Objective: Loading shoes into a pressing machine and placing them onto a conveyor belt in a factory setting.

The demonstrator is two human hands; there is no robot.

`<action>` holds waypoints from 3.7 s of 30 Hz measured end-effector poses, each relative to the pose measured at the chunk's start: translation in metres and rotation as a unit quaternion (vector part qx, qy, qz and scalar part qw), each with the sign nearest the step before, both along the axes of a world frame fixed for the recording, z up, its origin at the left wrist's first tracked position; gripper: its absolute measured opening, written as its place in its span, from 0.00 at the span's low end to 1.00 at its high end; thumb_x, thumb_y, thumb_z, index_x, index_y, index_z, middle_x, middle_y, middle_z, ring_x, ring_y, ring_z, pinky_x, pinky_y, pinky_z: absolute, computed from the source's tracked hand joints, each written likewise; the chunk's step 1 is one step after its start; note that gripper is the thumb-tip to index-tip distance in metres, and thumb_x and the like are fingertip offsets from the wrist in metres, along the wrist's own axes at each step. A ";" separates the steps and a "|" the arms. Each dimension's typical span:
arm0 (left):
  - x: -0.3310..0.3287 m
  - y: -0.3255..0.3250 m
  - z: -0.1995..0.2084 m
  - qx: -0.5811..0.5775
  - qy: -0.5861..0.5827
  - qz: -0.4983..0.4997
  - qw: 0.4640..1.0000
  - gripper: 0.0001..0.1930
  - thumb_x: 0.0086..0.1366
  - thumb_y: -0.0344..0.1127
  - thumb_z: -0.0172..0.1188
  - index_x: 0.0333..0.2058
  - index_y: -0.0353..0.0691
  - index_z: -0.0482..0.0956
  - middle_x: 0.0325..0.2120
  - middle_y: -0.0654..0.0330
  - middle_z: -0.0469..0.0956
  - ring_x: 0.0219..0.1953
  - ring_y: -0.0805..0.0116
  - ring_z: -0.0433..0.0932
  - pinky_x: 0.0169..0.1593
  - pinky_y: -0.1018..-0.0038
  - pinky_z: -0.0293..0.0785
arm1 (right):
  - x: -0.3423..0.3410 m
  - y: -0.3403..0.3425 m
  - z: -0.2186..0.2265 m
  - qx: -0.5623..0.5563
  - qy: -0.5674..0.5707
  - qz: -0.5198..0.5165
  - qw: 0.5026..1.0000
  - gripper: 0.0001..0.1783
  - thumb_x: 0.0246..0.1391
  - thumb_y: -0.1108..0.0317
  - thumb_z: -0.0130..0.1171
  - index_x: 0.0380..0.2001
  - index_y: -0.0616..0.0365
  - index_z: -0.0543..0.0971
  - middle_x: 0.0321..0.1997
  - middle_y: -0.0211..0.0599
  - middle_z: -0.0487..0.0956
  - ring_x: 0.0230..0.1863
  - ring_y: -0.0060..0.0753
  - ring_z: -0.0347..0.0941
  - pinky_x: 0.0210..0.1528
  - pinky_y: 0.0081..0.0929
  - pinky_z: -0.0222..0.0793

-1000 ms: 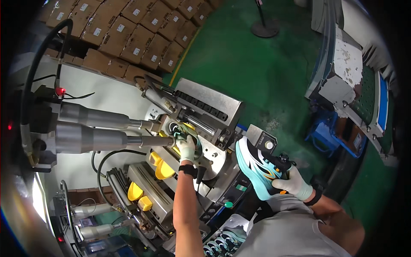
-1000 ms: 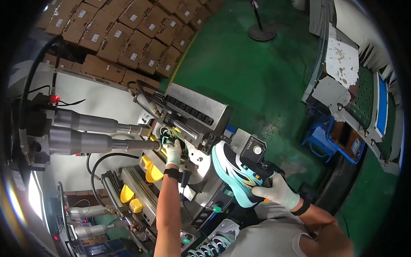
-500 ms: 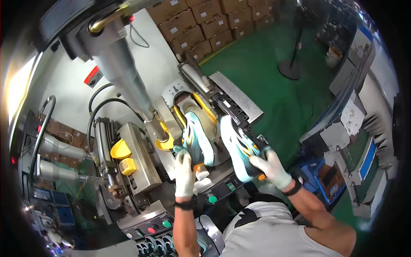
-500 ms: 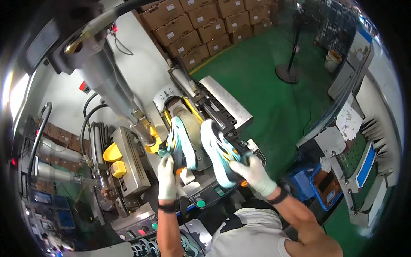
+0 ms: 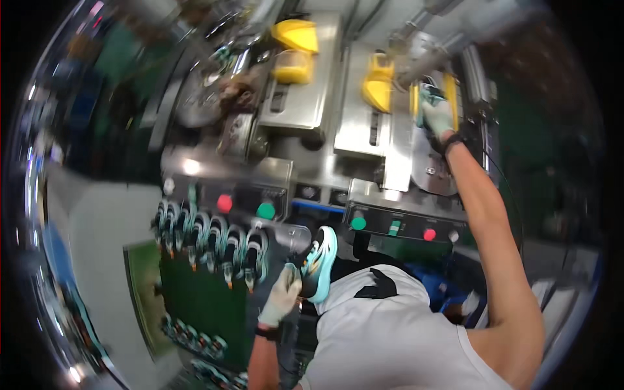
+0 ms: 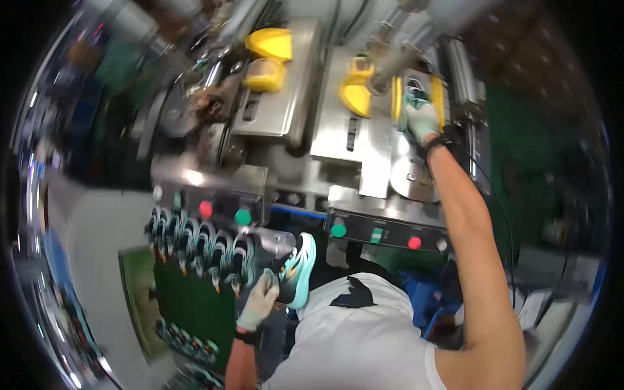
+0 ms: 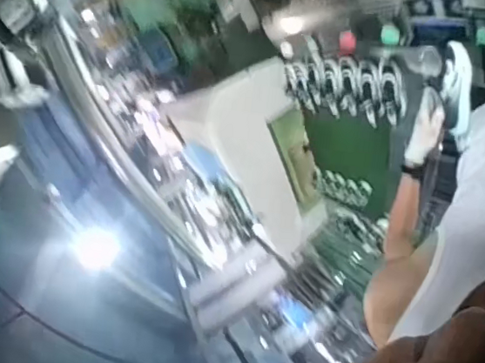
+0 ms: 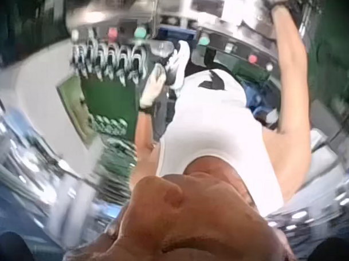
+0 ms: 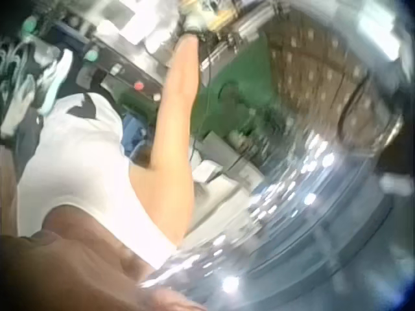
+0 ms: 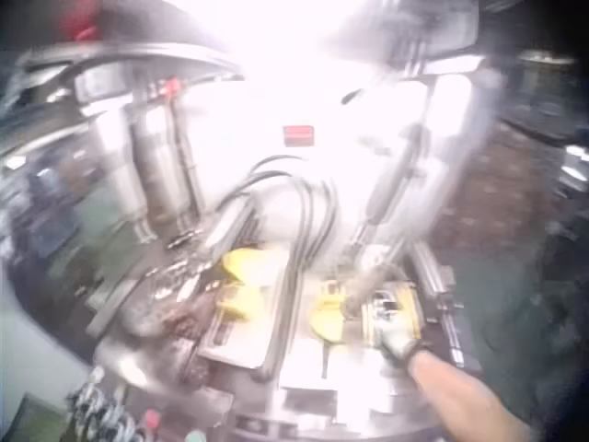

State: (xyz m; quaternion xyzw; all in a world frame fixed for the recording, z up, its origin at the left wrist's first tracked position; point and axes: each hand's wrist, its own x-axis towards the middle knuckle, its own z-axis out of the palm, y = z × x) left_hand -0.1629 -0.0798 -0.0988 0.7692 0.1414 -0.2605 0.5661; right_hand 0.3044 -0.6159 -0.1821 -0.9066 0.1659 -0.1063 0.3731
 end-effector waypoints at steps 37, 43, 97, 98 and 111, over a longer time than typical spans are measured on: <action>-0.613 0.479 -0.230 0.538 0.095 0.540 0.639 0.19 0.79 0.44 0.59 0.57 0.37 0.82 0.61 0.40 0.77 0.62 0.36 0.75 0.65 0.50 0.73 | -0.520 0.284 -0.058 -0.329 0.199 0.400 0.832 0.55 0.60 0.62 0.74 0.80 0.70 0.54 0.84 0.70 0.53 0.87 0.64 0.46 0.85 0.43 0.47; -0.608 0.478 -0.215 0.522 0.013 0.457 0.720 0.15 0.81 0.38 0.56 0.54 0.31 0.82 0.56 0.39 0.78 0.61 0.38 0.76 0.65 0.52 0.74 | -0.543 0.439 -0.027 -0.223 0.221 0.494 0.811 0.45 0.60 0.61 0.73 0.72 0.71 0.65 0.77 0.70 0.66 0.79 0.65 0.62 0.81 0.44 0.59; 0.079 0.136 -0.003 0.037 -0.236 0.226 0.944 0.30 0.79 0.31 0.58 0.73 0.25 0.62 0.69 0.41 0.72 0.69 0.54 0.76 0.70 0.64 0.74 | -0.346 0.311 0.202 0.783 0.023 0.185 0.594 0.45 0.63 0.63 0.70 0.78 0.65 0.63 0.71 0.51 0.78 0.68 0.47 0.80 0.74 0.47 0.75; 0.078 0.137 -0.005 0.039 -0.235 0.226 0.945 0.30 0.79 0.30 0.58 0.73 0.24 0.62 0.69 0.40 0.72 0.68 0.54 0.76 0.70 0.64 0.74 | -0.348 0.311 0.202 0.781 0.029 0.175 0.599 0.45 0.62 0.64 0.70 0.77 0.66 0.64 0.71 0.51 0.78 0.68 0.46 0.80 0.73 0.46 0.75; 0.192 0.126 0.083 0.013 -0.385 0.141 0.912 0.35 0.74 0.23 0.60 0.75 0.24 0.58 0.74 0.39 0.64 0.77 0.47 0.65 0.79 0.55 0.62 | -0.330 0.310 0.207 0.771 0.031 0.158 0.616 0.44 0.60 0.66 0.72 0.76 0.66 0.66 0.68 0.48 0.81 0.64 0.44 0.83 0.68 0.42 0.79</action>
